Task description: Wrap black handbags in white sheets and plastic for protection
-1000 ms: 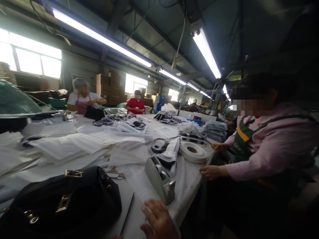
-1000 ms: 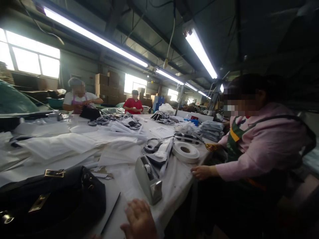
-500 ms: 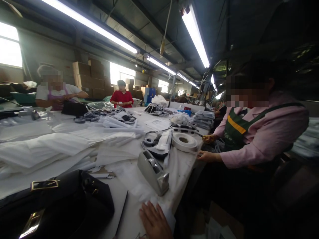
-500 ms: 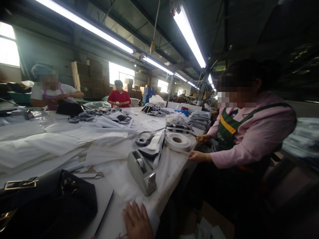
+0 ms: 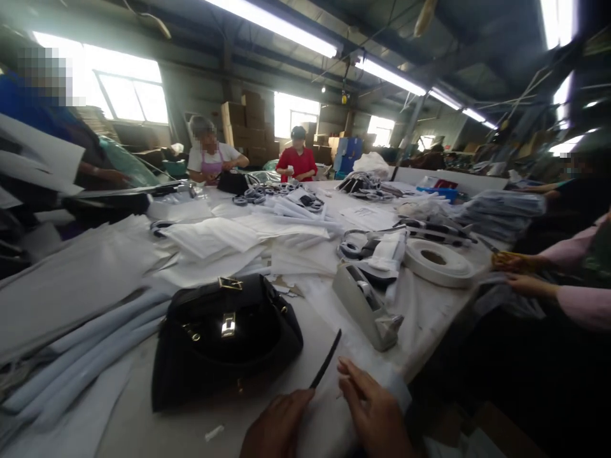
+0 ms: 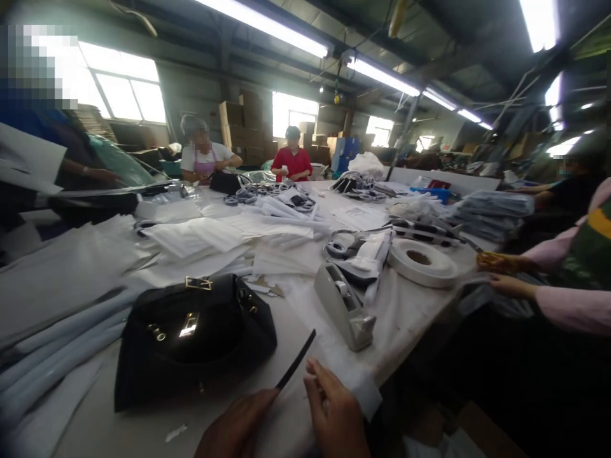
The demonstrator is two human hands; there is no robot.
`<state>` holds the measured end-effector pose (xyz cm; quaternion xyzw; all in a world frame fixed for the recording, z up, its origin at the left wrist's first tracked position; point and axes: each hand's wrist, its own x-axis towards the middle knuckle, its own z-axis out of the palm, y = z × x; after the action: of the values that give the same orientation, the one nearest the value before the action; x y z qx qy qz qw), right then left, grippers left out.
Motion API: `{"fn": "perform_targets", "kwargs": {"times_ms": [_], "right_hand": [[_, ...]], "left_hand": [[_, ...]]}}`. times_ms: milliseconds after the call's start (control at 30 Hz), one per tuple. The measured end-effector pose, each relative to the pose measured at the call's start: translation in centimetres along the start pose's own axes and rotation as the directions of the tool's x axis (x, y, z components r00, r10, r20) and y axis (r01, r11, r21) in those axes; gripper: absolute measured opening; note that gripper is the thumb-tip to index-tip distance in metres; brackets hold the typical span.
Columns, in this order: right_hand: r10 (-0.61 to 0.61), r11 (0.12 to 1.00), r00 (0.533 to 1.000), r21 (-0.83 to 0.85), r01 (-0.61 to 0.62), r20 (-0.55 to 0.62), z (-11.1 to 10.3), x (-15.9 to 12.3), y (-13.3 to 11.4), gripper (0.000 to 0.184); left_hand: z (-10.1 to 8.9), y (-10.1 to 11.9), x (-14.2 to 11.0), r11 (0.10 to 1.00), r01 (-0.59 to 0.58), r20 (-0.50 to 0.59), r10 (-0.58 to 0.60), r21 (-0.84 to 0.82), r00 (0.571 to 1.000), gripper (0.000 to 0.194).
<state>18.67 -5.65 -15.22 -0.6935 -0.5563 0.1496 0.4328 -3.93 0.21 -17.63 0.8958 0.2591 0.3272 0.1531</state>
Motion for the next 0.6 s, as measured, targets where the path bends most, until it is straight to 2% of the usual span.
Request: {"fn": "perform_targets", "kwargs": {"times_ms": [33, 100, 167, 200, 267, 367, 500, 600], "right_hand": [[0.148, 0.979, 0.986, 0.131, -0.157, 0.080, 0.3, -0.2, -0.6, 0.056], [0.371, 0.823, 0.891, 0.352, -0.446, 0.261, 0.9, -0.4, -1.8, 0.079], [0.448, 0.635, 0.809, 0.501, -0.588, 0.381, 1.3, -0.5, -2.7, 0.089], [0.447, 0.575, 0.796, 0.550, -0.605, 0.408, 1.3, -0.5, -3.1, 0.085], [0.411, 0.524, 0.808, 0.615, -0.589, 0.423, 1.2, -0.2, -3.6, 0.068], [0.401, 0.440, 0.825, 0.707, -0.554, 0.398, 0.4, 0.7, -4.0, 0.050], [0.489, 0.267, 0.813, 0.834, -0.483, 0.315, -0.9, 2.1, -3.2, 0.049], [0.518, 0.203, 0.826, 0.906, -0.372, 0.223, -1.8, 3.2, -2.3, 0.050]], "left_hand": [[-0.4, 0.3, 0.1, 0.999, 0.030, 0.008, -0.030, -0.026, 1.000, 0.060], [-1.0, 1.2, 0.3, 0.991, 0.104, 0.016, -0.103, -0.087, 0.995, 0.059], [-1.4, 2.3, 0.5, 0.976, 0.150, 0.031, -0.147, -0.155, 0.989, 0.059], [-1.6, 2.9, 0.6, 0.970, 0.158, 0.037, -0.154, -0.185, 0.987, 0.060], [-2.2, 4.0, 0.6, 0.963, 0.167, 0.039, -0.162, -0.213, 0.986, 0.062], [-3.6, 4.9, -0.1, 0.962, 0.221, 0.037, -0.218, -0.160, 0.975, 0.051], [-6.2, 4.4, -3.2, 0.959, 0.278, -0.026, -0.276, 0.052, 0.961, 0.027], [-8.9, 3.2, -6.0, 0.937, 0.271, -0.119, -0.250, 0.222, 0.961, 0.024]]}}
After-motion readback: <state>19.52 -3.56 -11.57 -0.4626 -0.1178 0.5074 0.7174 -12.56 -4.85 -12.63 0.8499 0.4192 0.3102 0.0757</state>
